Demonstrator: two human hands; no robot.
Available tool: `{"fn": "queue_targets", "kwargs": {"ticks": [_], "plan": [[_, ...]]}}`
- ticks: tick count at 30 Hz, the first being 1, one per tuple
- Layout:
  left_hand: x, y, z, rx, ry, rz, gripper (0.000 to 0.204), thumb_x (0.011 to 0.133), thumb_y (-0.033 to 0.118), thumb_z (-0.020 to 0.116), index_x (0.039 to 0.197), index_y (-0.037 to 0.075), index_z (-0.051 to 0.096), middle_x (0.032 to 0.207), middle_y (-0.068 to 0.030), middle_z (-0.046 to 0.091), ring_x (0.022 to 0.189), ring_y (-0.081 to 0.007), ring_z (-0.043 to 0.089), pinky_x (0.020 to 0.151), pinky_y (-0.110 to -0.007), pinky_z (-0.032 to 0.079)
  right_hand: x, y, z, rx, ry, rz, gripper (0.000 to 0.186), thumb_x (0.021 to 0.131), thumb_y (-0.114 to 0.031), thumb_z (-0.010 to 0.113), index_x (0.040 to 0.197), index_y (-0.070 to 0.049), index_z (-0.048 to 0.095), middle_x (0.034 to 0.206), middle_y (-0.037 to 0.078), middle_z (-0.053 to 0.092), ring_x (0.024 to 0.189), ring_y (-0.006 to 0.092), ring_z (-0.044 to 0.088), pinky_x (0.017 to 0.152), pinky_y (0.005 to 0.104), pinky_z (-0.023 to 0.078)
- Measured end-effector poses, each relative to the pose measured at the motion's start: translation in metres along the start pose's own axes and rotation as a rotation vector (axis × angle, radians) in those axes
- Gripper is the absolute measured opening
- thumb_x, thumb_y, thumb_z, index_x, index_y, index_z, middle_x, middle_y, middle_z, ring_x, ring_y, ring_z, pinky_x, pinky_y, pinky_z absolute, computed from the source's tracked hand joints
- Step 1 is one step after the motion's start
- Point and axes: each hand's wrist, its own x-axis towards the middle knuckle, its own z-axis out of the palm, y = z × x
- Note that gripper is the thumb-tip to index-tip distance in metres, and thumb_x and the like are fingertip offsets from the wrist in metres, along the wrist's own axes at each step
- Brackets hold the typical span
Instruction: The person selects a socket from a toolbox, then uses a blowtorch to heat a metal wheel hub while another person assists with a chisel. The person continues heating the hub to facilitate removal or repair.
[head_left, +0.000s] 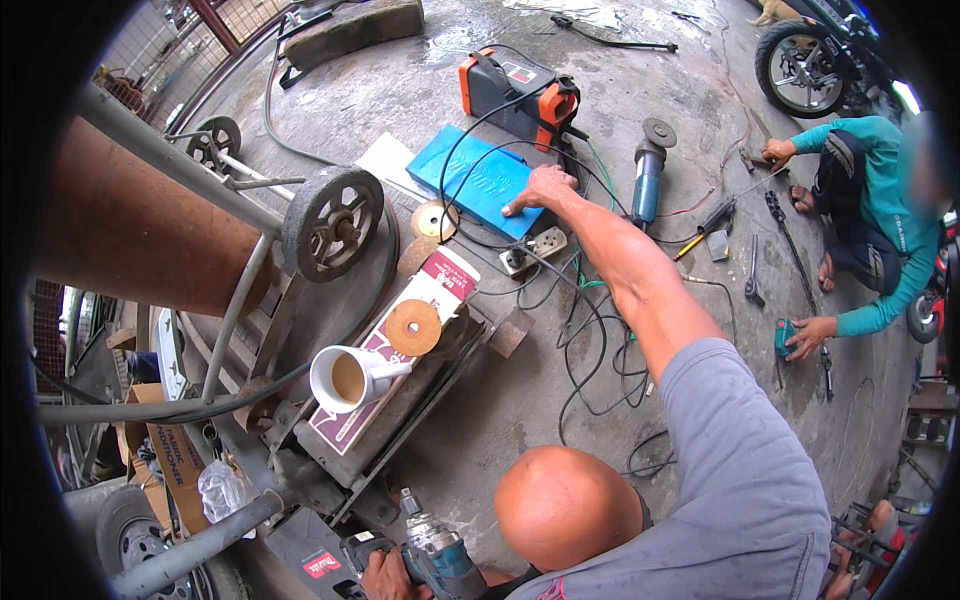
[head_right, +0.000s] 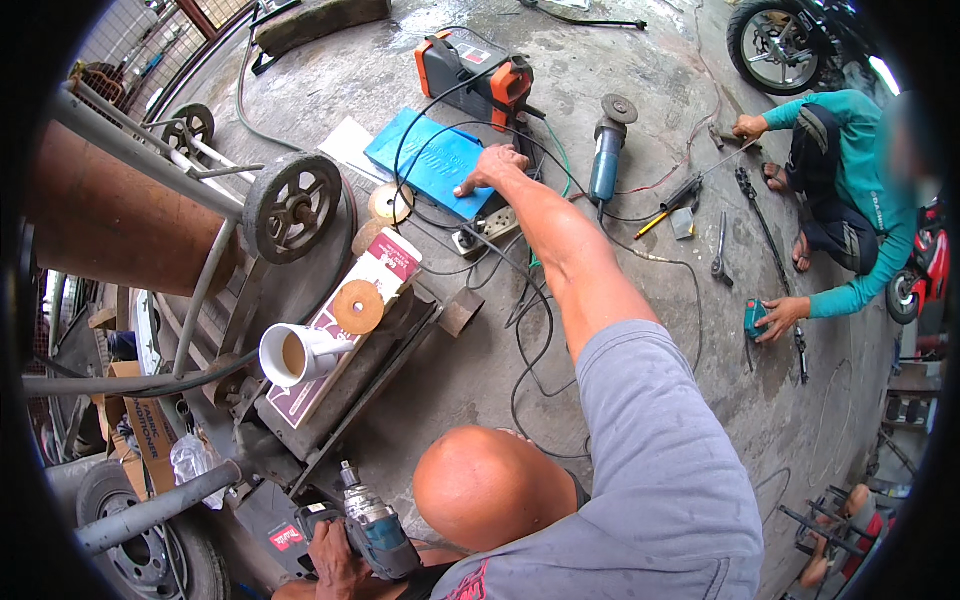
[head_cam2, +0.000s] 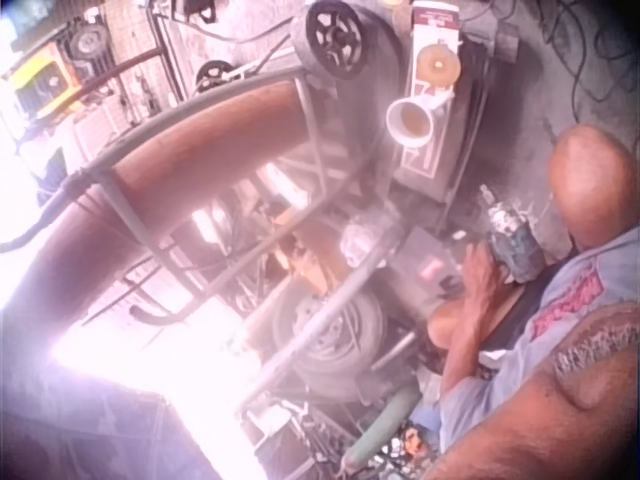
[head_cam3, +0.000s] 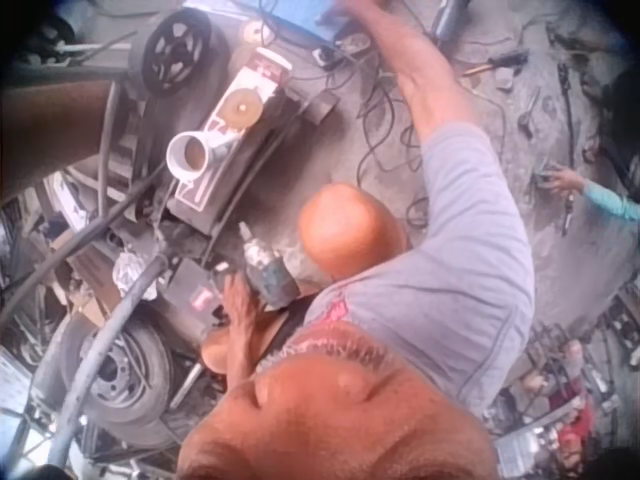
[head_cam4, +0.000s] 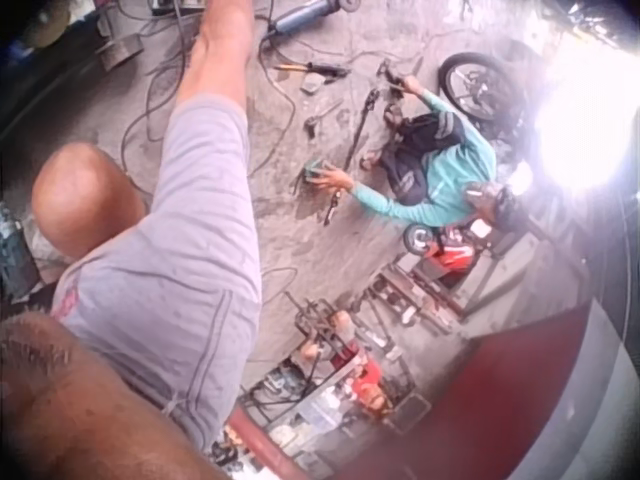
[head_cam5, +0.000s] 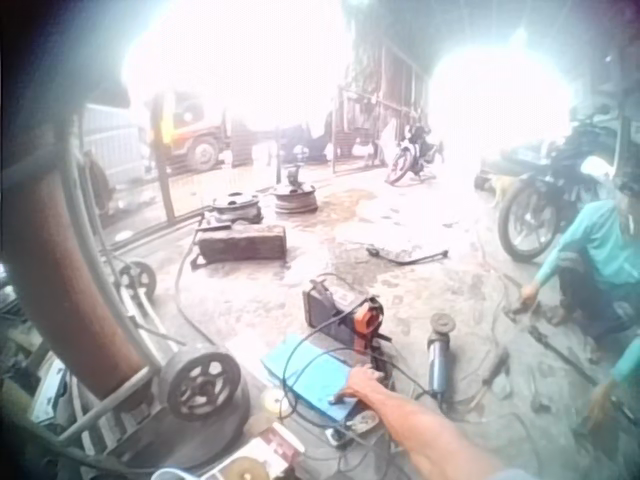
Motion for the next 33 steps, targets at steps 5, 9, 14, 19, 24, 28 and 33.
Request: {"fn": "queue_targets", "kwargs": {"ticks": [5,9,14,19,24,28,33], "plan": [[-0.004,0.002,-0.001,0.037,-0.086,-0.019,0.067,0.046,0.019,0.091,0.104,0.001,0.063,0.089,-0.0166,0.064,0.087,-0.0395,0.061,0.072,-0.048,0.051,-0.005,-0.004,0.012,0.006,-0.040,-0.033,0.118,0.058,-0.077,0.089,0.146,-0.004,0.058,0.149,0.016,0.058,0.138,0.0346,0.057,0.104,0.0496,0.051],[-0.006,0.008,-0.007,0.046,-0.114,-0.005,0.067,0.043,0.018,0.089,0.103,0.002,0.063,0.088,-0.0159,0.063,0.086,-0.0391,0.060,0.071,-0.048,0.051,-0.008,-0.002,0.015,-0.059,0.055,-0.171,0.081,0.073,-0.061,0.087,0.132,-0.008,0.071,0.133,0.014,0.071,0.123,0.0326,0.069,0.093,0.0486,0.058],[-0.019,0.003,-0.003,0.043,-0.078,-0.020,0.069,0.042,0.018,0.088,0.103,0.002,0.063,0.087,-0.0157,0.063,0.085,-0.0392,0.060,0.070,-0.048,0.050,-0.026,-0.026,0.017,-0.168,0.269,-0.476,0.026,0.083,-0.015,0.072,0.106,-0.010,0.083,0.114,0.015,0.079,0.108,0.0322,0.076,0.082,0.0469,0.061],[-0.017,0.003,-0.008,0.021,-0.040,0.049,0.060,0.056,0.028,0.087,0.103,0.001,0.063,0.088,-0.0170,0.063,0.085,-0.0404,0.060,0.070,-0.049,0.050,-0.017,-0.019,0.030,-0.333,0.115,-0.658,0.025,0.084,-0.012,0.067,0.104,-0.007,0.081,0.109,0.018,0.078,0.103,0.0327,0.077,0.085,0.0476,0.062],[0.001,0.018,-0.025,0.067,-0.100,-0.058,0.038,0.088,0.027,0.076,0.120,0.008,0.070,0.109,-0.0198,0.072,0.109,-0.0335,0.066,0.098,-0.049,0.049,-0.076,-0.044,0.008,-0.221,0.216,-0.696,0.026,0.081,-0.015,0.065,0.100,-0.007,0.081,0.106,0.017,0.079,0.101,0.0325,0.077,0.082,0.0479,0.062],[0.022,0.020,-0.019,0.047,0.034,0.112,0.039,0.085,0.027,0.077,0.118,0.008,0.069,0.107,-0.0189,0.071,0.106,-0.0344,0.065,0.095,-0.049,0.049,-0.160,-0.026,-0.027,0.016,0.377,-0.763,0.024,0.074,-0.021,0.073,0.090,-0.005,0.081,0.094,0.019,0.078,0.093,0.0355,0.077,0.078,0.0484,0.062],[0.039,0.026,-0.016,0.023,0.107,0.213,0.040,0.082,0.027,0.078,0.115,0.007,0.068,0.104,-0.0177,0.070,0.102,-0.0354,0.065,0.091,-0.049,0.049,-0.301,0.014,-0.086,0.166,0.529,-0.904,0.028,0.083,-0.018,0.070,0.104,0.000,0.069,0.104,0.020,0.073,0.098,0.0388,0.074,0.082,0.0517,0.059]]}}
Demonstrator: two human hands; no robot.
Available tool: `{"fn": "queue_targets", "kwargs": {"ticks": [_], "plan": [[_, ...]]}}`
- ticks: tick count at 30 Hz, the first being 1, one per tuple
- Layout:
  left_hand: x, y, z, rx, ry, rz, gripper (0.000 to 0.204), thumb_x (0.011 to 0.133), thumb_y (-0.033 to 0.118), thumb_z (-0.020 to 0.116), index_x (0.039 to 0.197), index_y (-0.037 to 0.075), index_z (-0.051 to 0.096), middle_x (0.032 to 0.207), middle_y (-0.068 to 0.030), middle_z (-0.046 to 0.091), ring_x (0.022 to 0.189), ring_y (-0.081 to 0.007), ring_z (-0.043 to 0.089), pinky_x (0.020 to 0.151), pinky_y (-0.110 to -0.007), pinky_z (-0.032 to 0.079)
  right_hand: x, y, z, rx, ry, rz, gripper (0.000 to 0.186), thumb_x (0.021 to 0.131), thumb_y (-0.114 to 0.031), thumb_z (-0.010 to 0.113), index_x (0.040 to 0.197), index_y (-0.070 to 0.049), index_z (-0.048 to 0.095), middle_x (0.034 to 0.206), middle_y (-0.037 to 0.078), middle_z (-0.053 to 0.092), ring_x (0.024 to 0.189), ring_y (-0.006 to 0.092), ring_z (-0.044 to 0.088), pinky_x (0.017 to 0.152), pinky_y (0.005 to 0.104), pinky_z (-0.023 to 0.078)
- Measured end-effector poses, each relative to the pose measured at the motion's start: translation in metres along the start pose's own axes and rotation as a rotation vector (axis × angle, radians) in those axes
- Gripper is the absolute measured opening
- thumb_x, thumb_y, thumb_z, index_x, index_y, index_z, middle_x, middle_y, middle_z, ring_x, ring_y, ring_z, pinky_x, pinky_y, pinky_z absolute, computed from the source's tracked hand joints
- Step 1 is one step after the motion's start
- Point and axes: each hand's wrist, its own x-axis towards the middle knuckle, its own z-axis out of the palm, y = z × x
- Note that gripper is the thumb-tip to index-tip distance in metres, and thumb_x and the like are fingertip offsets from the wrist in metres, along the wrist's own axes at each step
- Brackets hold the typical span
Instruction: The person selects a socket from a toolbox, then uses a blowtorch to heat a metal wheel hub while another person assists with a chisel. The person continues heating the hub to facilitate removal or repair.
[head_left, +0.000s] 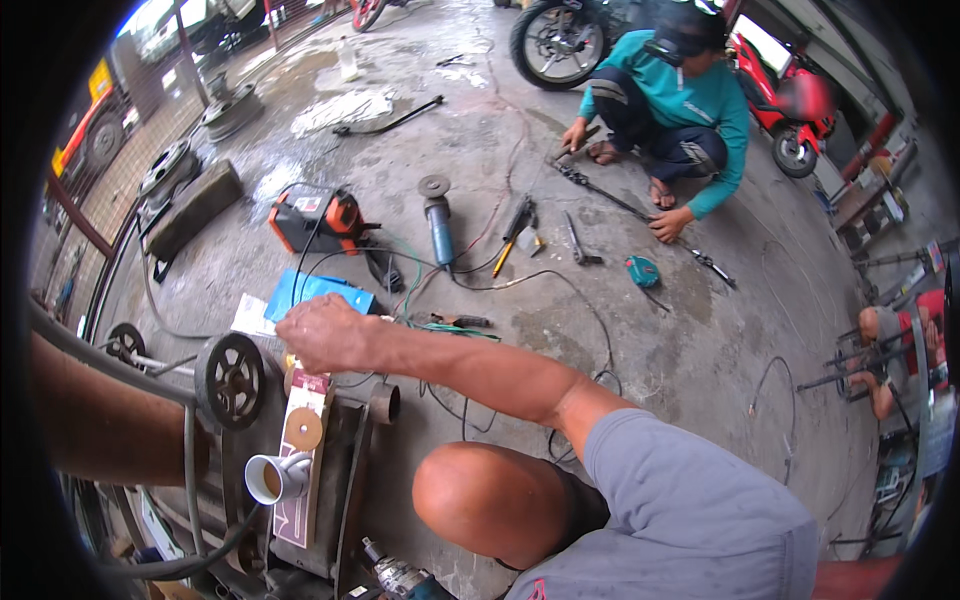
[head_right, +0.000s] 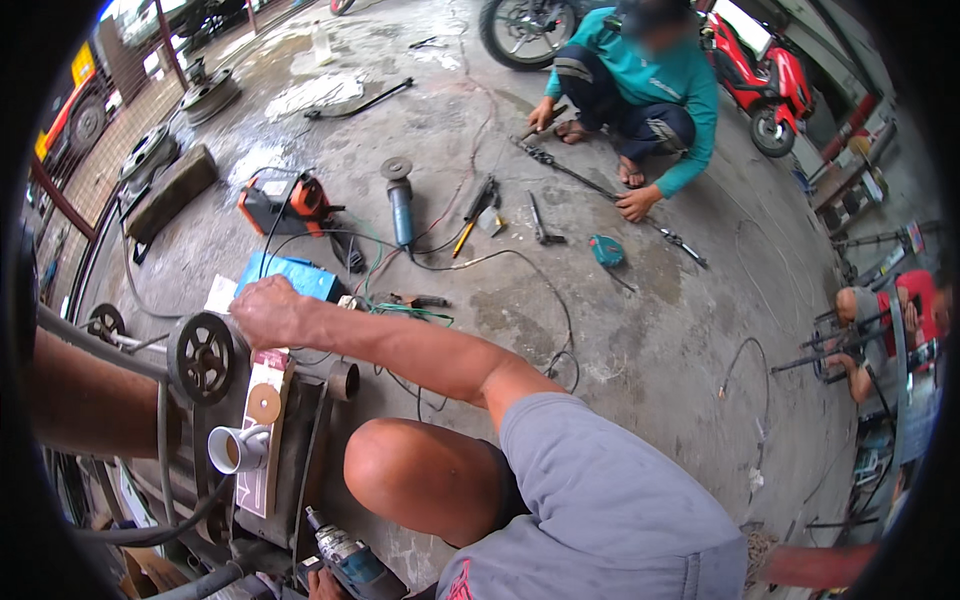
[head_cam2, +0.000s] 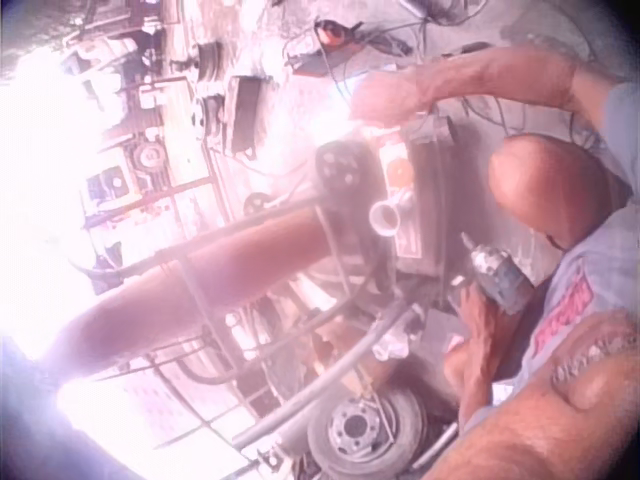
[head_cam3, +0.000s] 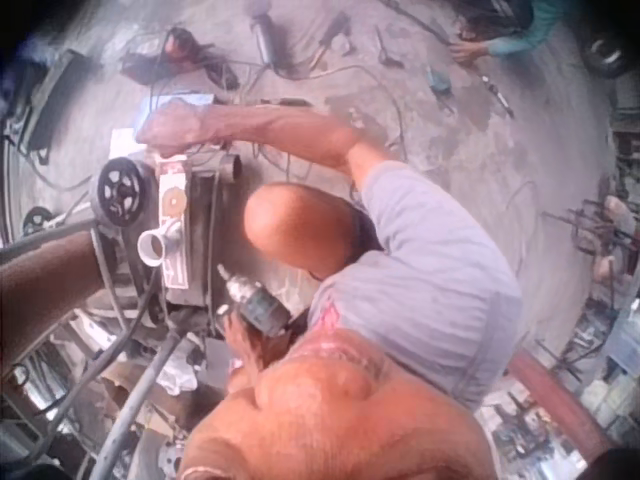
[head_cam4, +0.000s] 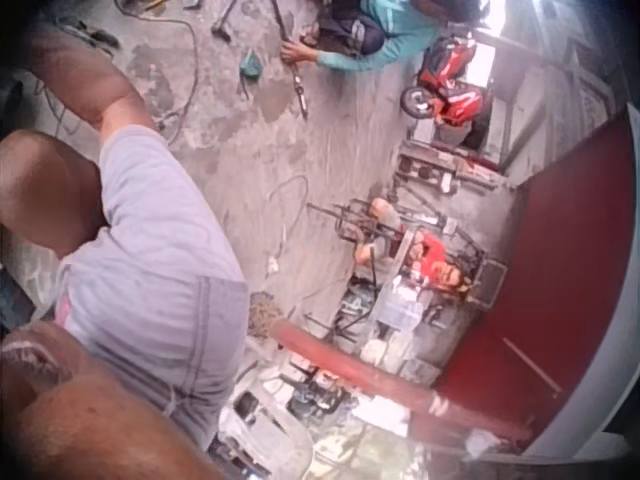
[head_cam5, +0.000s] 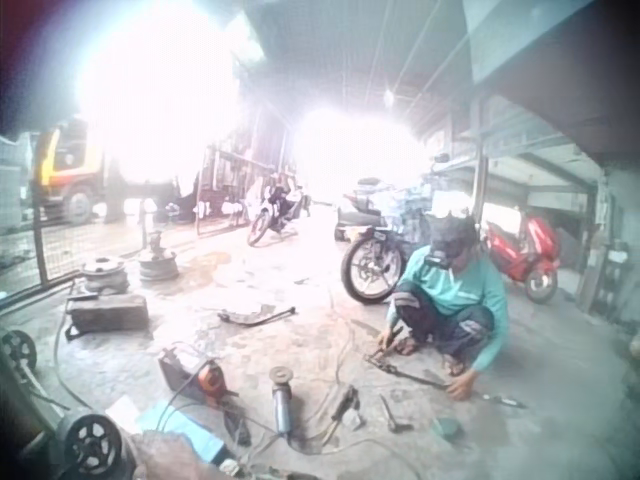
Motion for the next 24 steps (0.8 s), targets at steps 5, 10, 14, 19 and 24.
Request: {"fn": "queue_targets", "kwargs": {"ticks": [5,10,14,19,24], "plan": [[0.009,0.004,0.000,-0.009,0.027,0.084,0.042,0.078,0.027,0.079,0.113,0.007,0.067,0.101,-0.0166,0.069,0.099,-0.0365,0.064,0.088,-0.049,0.049,-0.075,-0.051,-0.071,0.231,0.230,-0.112,0.022,0.091,-0.017,0.067,0.104,0.002,0.064,0.100,0.017,0.070,0.090,0.0381,0.073,0.076,0.0504,0.058],[0.012,0.007,0.005,-0.039,0.037,0.141,0.043,0.075,0.027,0.080,0.110,0.006,0.065,0.098,-0.0155,0.068,0.095,-0.0375,0.063,0.084,-0.048,0.050,-0.109,-0.075,-0.082,0.239,0.298,-0.237,0.018,0.095,-0.016,0.065,0.100,0.002,0.064,0.096,0.017,0.068,0.085,0.0354,0.073,0.072,0.0457,0.059],[0.005,0.001,0.005,-0.077,0.075,0.142,0.045,0.072,0.027,0.081,0.108,0.006,0.064,0.095,-0.0146,0.067,0.092,-0.0384,0.062,0.082,-0.048,0.050,-0.106,-0.074,-0.065,0.251,0.395,-0.274,0.015,0.090,-0.017,0.066,0.094,-0.003,0.068,0.087,0.015,0.069,0.083,0.0336,0.074,0.071,0.0452,0.059],[-0.019,0.012,-0.003,-0.104,0.062,0.154,0.046,0.069,0.027,0.082,0.105,0.005,0.063,0.092,-0.0135,0.066,0.089,-0.0395,0.062,0.078,-0.048,0.050,-0.081,0.034,-0.056,-0.025,0.203,0.035,0.024,0.099,-0.016,0.057,0.109,-0.003,0.075,0.103,0.019,0.074,0.095,0.0354,0.074,0.081,0.0460,0.059],[-0.036,0.011,0.002,-0.028,0.027,0.059,0.045,0.065,0.024,0.083,0.103,0.006,0.067,0.092,-0.0117,0.066,0.087,-0.0366,0.061,0.075,-0.046,0.050,-0.029,0.130,0.011,0.219,0.042,0.435,0.033,0.097,-0.028,0.058,0.109,-0.004,0.077,0.112,0.023,0.074,0.108,0.0422,0.070,0.097,0.0490,0.054]]}}
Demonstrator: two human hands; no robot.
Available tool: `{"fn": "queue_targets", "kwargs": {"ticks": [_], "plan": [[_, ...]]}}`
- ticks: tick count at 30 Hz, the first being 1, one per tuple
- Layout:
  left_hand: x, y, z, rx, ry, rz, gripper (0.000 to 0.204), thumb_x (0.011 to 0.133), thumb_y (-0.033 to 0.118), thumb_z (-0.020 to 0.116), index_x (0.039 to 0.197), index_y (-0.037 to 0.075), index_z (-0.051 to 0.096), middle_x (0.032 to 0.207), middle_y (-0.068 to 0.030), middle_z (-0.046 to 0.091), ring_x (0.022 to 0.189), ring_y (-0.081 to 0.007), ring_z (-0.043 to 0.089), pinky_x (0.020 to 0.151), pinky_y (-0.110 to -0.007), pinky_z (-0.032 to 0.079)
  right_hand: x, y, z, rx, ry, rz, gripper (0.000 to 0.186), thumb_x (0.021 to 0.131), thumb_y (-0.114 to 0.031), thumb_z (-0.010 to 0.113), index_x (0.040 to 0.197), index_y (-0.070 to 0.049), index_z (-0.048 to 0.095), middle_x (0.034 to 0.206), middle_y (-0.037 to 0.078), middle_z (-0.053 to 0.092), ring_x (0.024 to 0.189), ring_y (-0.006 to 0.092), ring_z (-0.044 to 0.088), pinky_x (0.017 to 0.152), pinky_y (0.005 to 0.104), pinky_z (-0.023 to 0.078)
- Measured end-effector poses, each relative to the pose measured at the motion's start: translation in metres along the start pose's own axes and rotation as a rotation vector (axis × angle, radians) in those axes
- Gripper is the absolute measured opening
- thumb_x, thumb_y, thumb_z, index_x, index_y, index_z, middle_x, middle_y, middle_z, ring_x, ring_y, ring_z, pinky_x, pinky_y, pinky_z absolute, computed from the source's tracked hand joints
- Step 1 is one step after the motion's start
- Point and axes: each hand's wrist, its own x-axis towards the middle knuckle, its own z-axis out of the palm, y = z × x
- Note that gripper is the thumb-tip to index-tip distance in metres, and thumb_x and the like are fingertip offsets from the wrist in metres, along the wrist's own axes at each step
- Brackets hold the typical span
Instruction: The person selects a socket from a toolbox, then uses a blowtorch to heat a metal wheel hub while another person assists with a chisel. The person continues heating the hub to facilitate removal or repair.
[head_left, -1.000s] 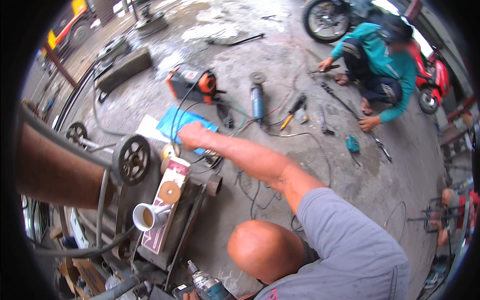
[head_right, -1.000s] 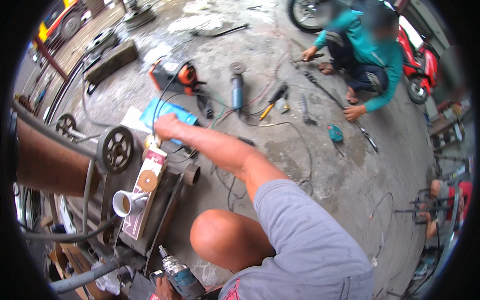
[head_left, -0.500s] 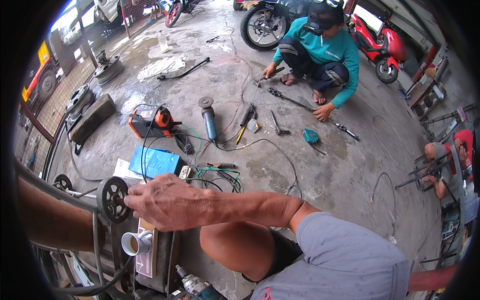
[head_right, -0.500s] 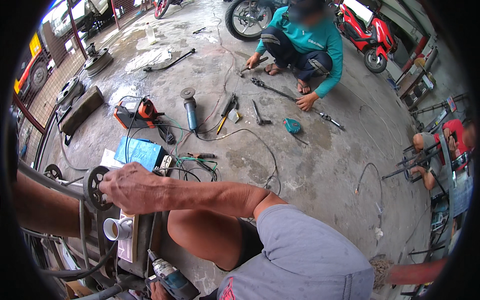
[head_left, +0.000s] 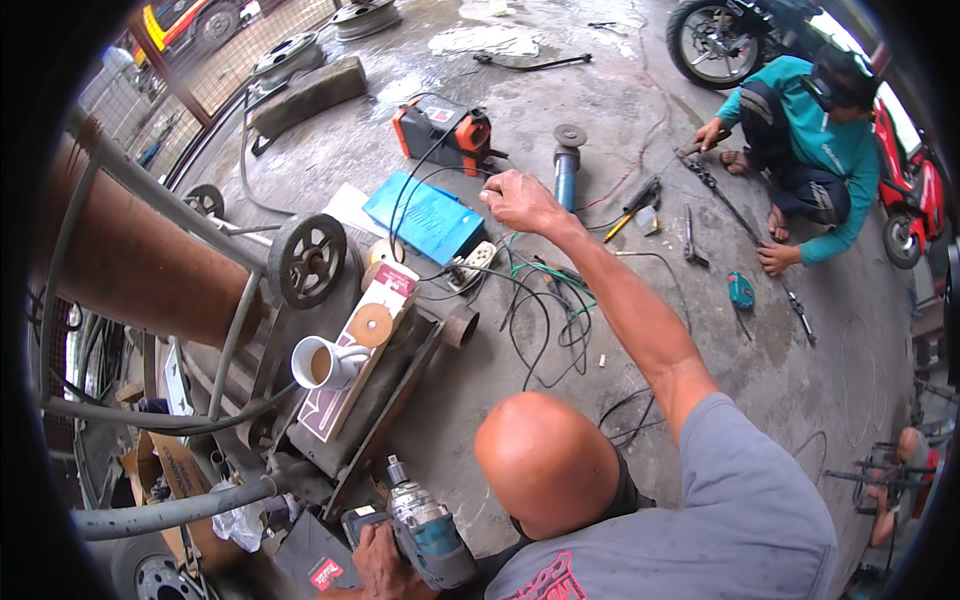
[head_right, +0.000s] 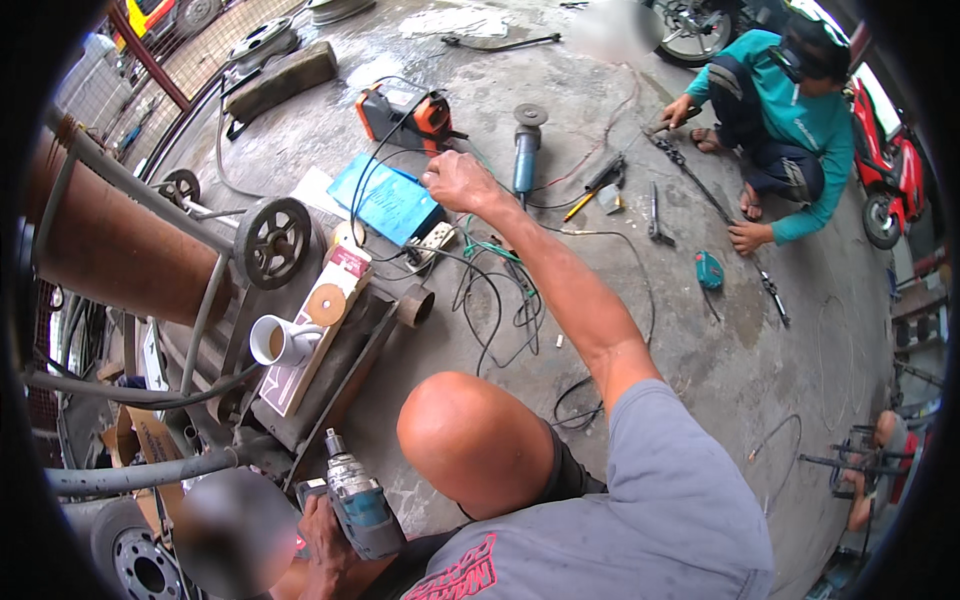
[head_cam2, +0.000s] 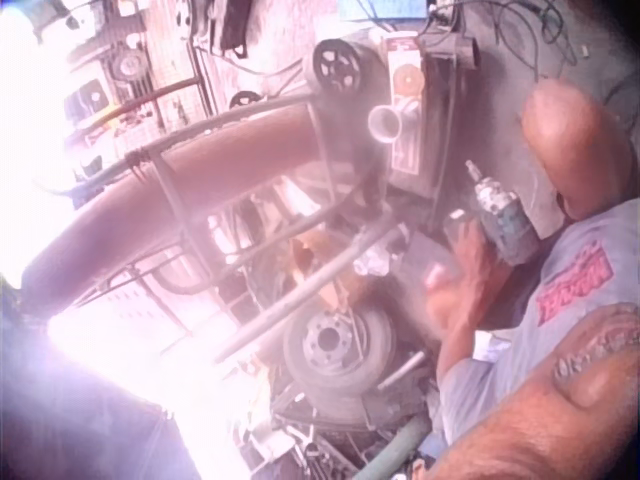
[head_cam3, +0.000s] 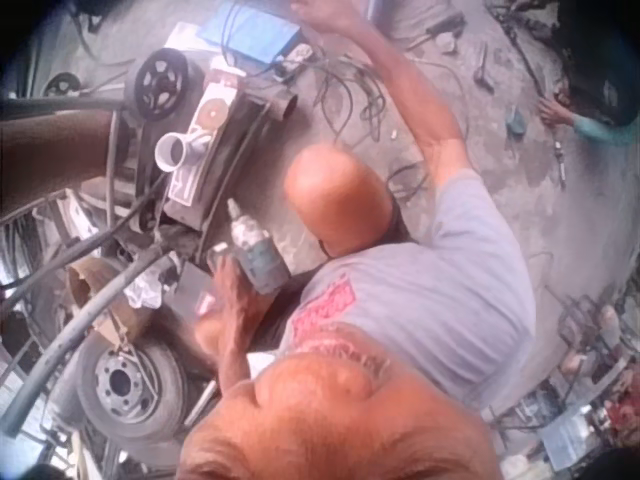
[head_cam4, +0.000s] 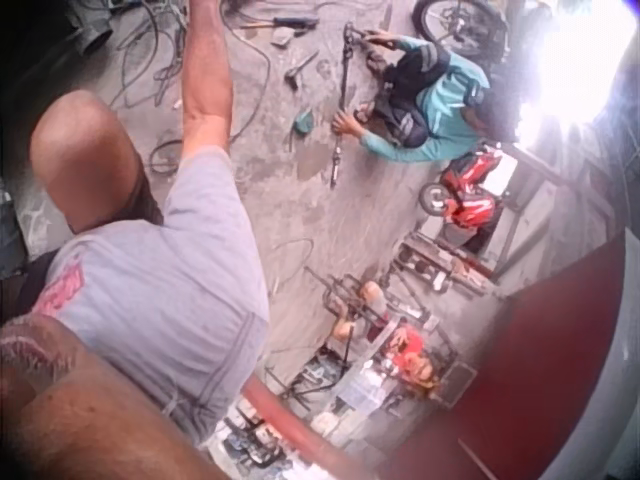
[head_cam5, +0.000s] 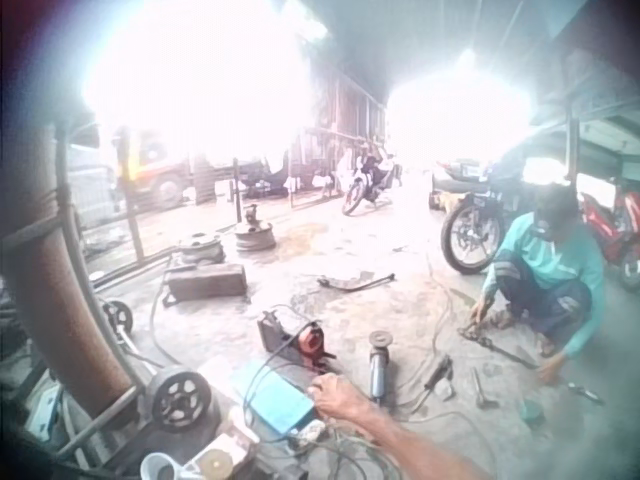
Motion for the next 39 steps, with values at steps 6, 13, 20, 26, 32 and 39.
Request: {"fn": "queue_targets", "kwargs": {"ticks": [6,13,20,26,32,39], "plan": [[-0.004,0.017,-0.007,0.034,0.031,-0.047,0.043,0.066,0.022,0.082,0.104,0.006,0.069,0.092,-0.0119,0.066,0.088,-0.0369,0.062,0.074,-0.045,0.050,0.092,0.080,0.114,-0.085,-0.306,0.143,0.033,0.093,-0.026,0.063,0.110,-0.002,0.078,0.114,0.027,0.073,0.110,0.0406,0.072,0.093,0.0476,0.056],[0.005,0.029,-0.032,0.158,0.187,-0.178,0.036,0.072,0.017,0.079,0.105,0.005,0.070,0.097,-0.0103,0.068,0.087,-0.0345,0.065,0.074,-0.042,0.053,0.136,0.102,0.186,-0.115,-0.331,0.360,0.040,0.094,-0.022,0.064,0.125,0.001,0.072,0.135,0.027,0.066,0.128,0.0404,0.064,0.104,0.0472,0.054],[0.003,0.026,-0.067,0.206,0.239,-0.349,0.035,0.074,0.018,0.078,0.106,0.006,0.071,0.099,-0.0110,0.069,0.089,-0.0351,0.065,0.076,-0.043,0.052,0.163,0.103,0.195,0.041,-0.304,0.554,0.044,0.093,-0.013,0.065,0.135,-0.004,0.069,0.149,0.021,0.059,0.139,0.0365,0.057,0.112,0.0472,0.049],[0.021,0.026,-0.080,0.142,0.198,-0.458,0.034,0.075,0.019,0.077,0.106,0.006,0.071,0.100,-0.0117,0.069,0.090,-0.0357,0.065,0.078,-0.044,0.052,0.186,0.133,0.210,0.126,-0.313,0.608,0.040,0.089,-0.014,0.066,0.127,-0.002,0.073,0.141,0.021,0.066,0.132,0.0356,0.063,0.107,0.0430,0.053],[0.056,0.025,-0.054,-0.011,0.076,-0.474,0.033,0.077,0.020,0.076,0.107,0.007,0.071,0.102,-0.0123,0.069,0.092,-0.0362,0.065,0.080,-0.045,0.051,0.207,0.163,0.198,0.130,-0.473,0.491,0.042,0.093,-0.030,0.079,0.117,0.004,0.073,0.108,0.020,0.073,0.093,0.0333,0.070,0.079,0.0547,0.057],[0.061,0.008,-0.048,-0.111,-0.014,-0.598,0.032,0.079,0.022,0.074,0.108,0.008,0.072,0.104,-0.0130,0.070,0.093,-0.0369,0.065,0.083,-0.046,0.051,0.193,0.125,0.181,-0.012,-0.435,0.402,0.057,0.080,-0.043,0.088,0.119,-0.003,0.077,0.121,0.025,0.073,0.115,0.0380,0.071,0.099,0.0463,0.057]]}}
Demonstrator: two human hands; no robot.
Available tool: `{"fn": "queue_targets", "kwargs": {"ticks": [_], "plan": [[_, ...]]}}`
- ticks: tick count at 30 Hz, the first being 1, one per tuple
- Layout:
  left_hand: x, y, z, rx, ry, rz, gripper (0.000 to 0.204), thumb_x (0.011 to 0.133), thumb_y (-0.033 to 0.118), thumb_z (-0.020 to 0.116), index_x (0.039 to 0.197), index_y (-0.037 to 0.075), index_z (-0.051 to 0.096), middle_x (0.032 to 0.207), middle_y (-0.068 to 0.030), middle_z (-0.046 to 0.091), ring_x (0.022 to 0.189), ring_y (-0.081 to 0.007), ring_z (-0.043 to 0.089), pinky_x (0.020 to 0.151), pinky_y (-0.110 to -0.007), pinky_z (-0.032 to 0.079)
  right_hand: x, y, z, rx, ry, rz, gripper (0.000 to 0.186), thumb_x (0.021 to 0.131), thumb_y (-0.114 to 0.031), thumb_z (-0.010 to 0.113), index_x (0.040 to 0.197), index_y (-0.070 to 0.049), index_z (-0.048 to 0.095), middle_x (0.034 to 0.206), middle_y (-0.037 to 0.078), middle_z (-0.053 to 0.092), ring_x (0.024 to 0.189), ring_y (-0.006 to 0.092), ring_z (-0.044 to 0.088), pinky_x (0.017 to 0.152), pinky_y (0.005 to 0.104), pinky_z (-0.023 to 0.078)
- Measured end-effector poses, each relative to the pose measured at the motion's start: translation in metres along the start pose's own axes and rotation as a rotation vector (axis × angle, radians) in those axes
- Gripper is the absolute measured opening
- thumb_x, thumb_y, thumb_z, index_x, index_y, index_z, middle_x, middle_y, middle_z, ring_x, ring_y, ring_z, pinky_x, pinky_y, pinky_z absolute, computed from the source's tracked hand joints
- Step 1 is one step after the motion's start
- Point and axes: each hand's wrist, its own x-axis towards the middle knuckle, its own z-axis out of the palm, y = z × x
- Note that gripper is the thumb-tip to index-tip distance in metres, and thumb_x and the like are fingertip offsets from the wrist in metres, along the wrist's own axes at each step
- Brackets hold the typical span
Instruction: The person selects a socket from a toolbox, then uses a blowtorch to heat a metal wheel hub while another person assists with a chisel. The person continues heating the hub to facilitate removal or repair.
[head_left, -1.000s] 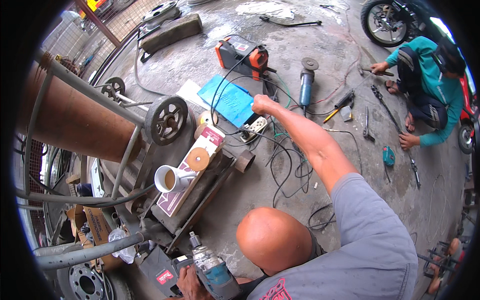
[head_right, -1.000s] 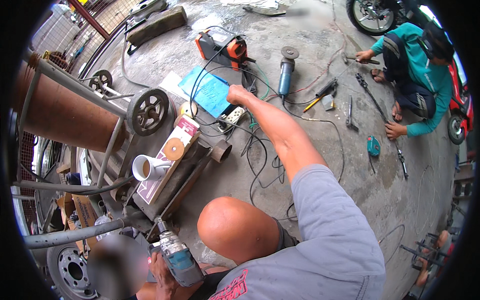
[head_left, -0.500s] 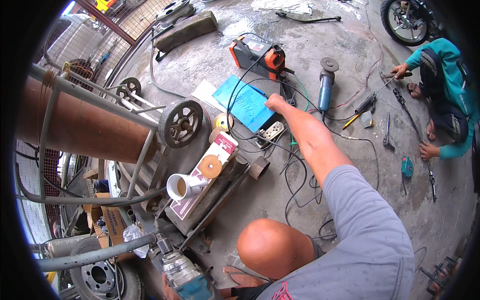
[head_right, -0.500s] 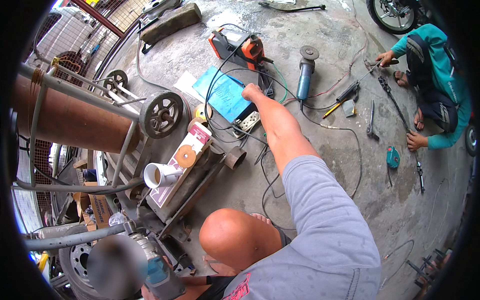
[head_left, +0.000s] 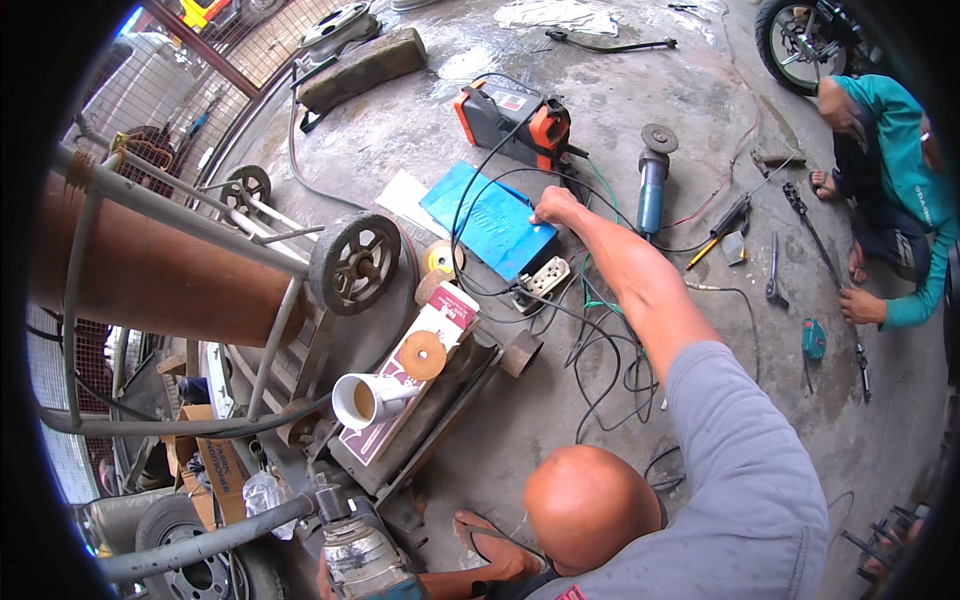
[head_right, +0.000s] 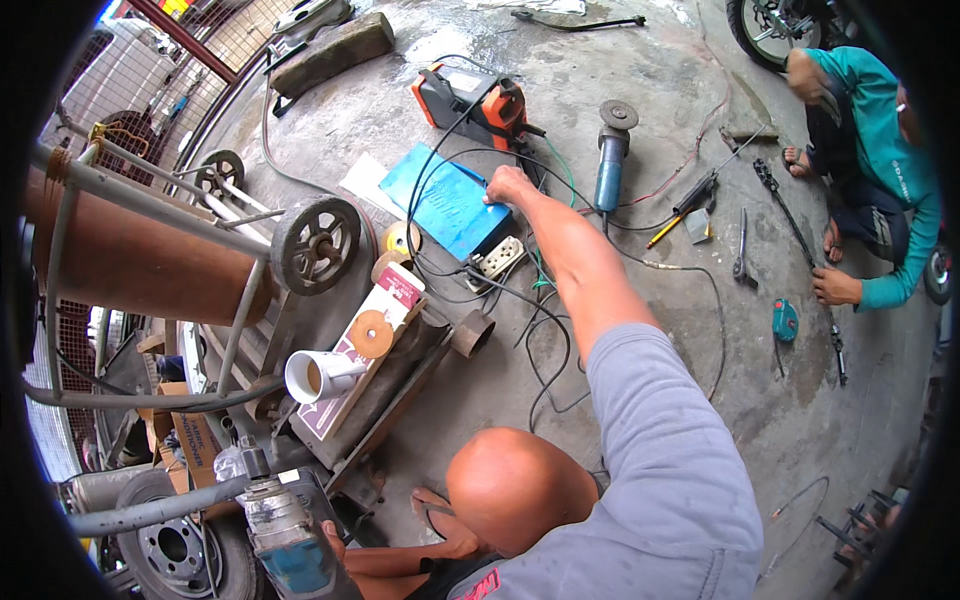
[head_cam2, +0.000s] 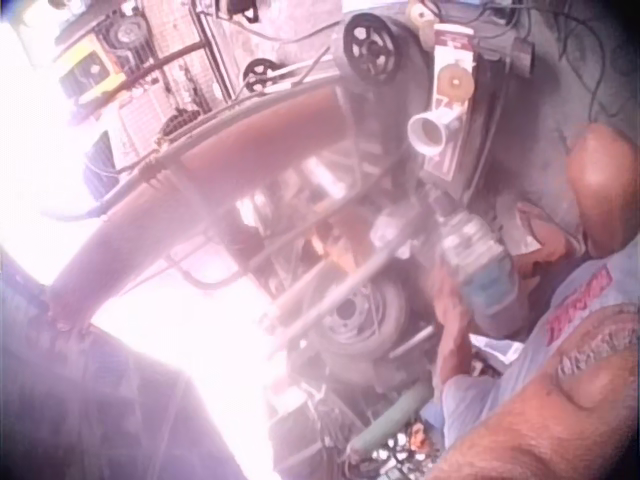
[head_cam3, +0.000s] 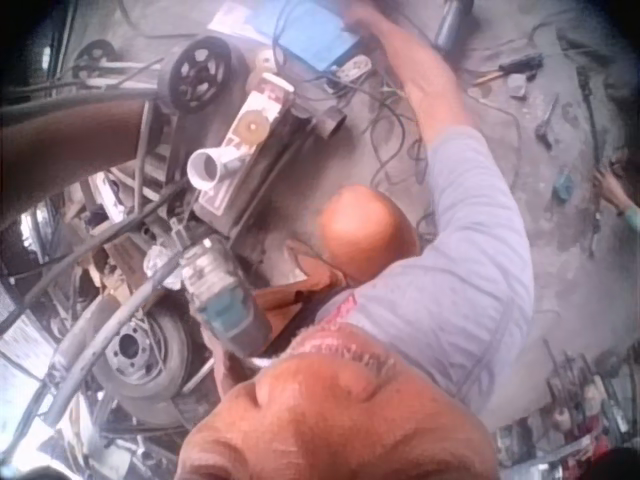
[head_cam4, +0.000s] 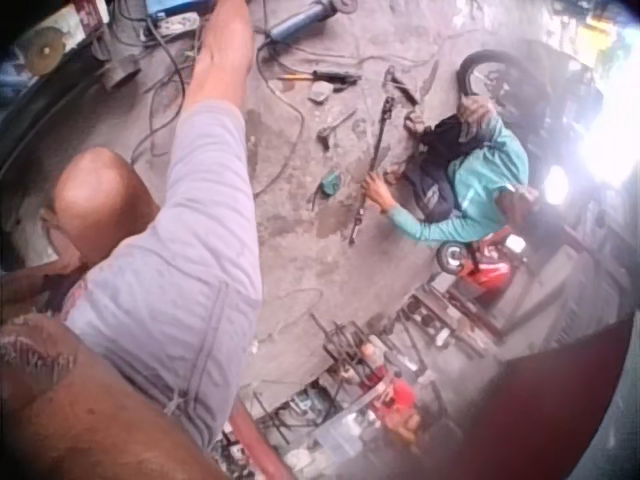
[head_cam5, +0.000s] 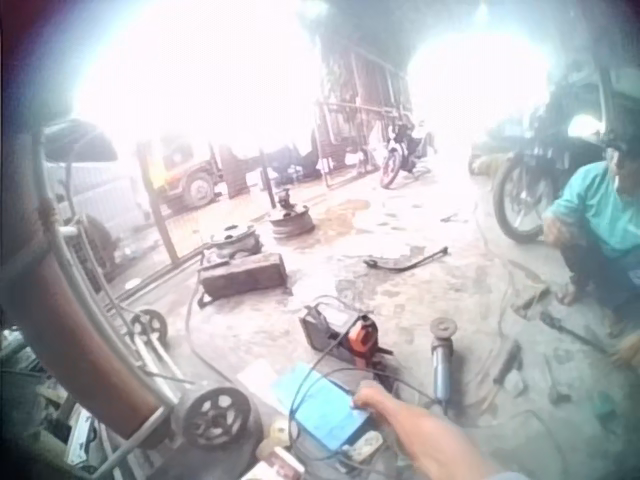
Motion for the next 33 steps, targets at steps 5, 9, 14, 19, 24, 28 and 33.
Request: {"fn": "queue_targets", "kwargs": {"ticks": [5,9,14,19,24,28,33], "plan": [[0.013,-0.016,-0.002,-0.081,-0.069,-0.110,0.032,0.080,0.023,0.073,0.108,0.009,0.072,0.105,-0.0136,0.070,0.095,-0.0373,0.064,0.084,-0.047,0.050,0.006,-0.016,-0.008,-0.131,0.097,-0.184,0.052,0.089,-0.043,0.078,0.123,-0.004,0.075,0.134,0.027,0.067,0.128,0.0419,0.063,0.106,0.0499,0.052],[0.012,-0.023,-0.007,-0.122,-0.114,-0.236,0.031,0.081,0.023,0.072,0.109,0.009,0.072,0.106,-0.0140,0.070,0.096,-0.0377,0.064,0.086,-0.047,0.050,0.045,-0.049,0.018,0.055,0.180,-0.304,0.051,0.099,-0.043,0.064,0.130,-0.003,0.068,0.134,0.029,0.065,0.129,0.0454,0.061,0.108,0.0519,0.049],[0.014,-0.036,-0.009,-0.189,-0.172,-0.349,0.031,0.082,0.024,0.071,0.109,0.010,0.072,0.108,-0.0145,0.071,0.097,-0.0382,0.064,0.087,-0.048,0.050,0.112,-0.073,0.024,0.134,0.296,-0.243,0.060,0.103,-0.052,0.052,0.137,-0.004,0.063,0.139,0.029,0.062,0.133,0.0441,0.058,0.110,0.0494,0.047],[0.007,-0.045,-0.012,-0.242,-0.202,-0.449,0.030,0.083,0.025,0.070,0.110,0.010,0.073,0.109,-0.0151,0.071,0.098,-0.0386,0.064,0.089,-0.049,0.049,0.137,-0.092,0.028,0.156,0.272,-0.214,0.066,0.107,-0.056,0.044,0.129,0.001,0.070,0.140,0.028,0.062,0.134,0.0415,0.059,0.111,0.0484,0.046],[0.001,-0.043,-0.007,-0.279,-0.228,-0.515,0.030,0.085,0.026,0.069,0.110,0.011,0.073,0.111,-0.0156,0.071,0.099,-0.0391,0.064,0.091,-0.050,0.049,0.144,-0.106,0.029,0.124,0.259,-0.145,0.059,0.105,-0.047,0.051,0.122,0.006,0.070,0.127,0.027,0.070,0.121,0.0413,0.067,0.106,0.0487,0.050],[0.005,-0.039,-0.004,-0.308,-0.256,-0.562,0.030,0.086,0.027,0.068,0.111,0.012,0.073,0.112,-0.0160,0.071,0.100,-0.0395,0.064,0.092,-0.050,0.049,0.147,-0.098,0.028,0.191,0.237,-0.136,0.055,0.103,-0.044,0.054,0.119,0.005,0.071,0.123,0.026,0.071,0.116,0.0396,0.069,0.103,0.0478,0.052],[0.005,-0.036,-0.001,-0.361,-0.320,-0.674,0.030,0.087,0.028,0.067,0.111,0.012,0.073,0.113,-0.0166,0.072,0.101,-0.0399,0.064,0.094,-0.051,0.048,0.153,-0.090,0.025,0.364,0.145,-0.101,0.049,0.101,-0.040,0.057,0.115,0.004,0.073,0.117,0.025,0.073,0.110,0.0375,0.071,0.100,0.0466,0.053]]}}
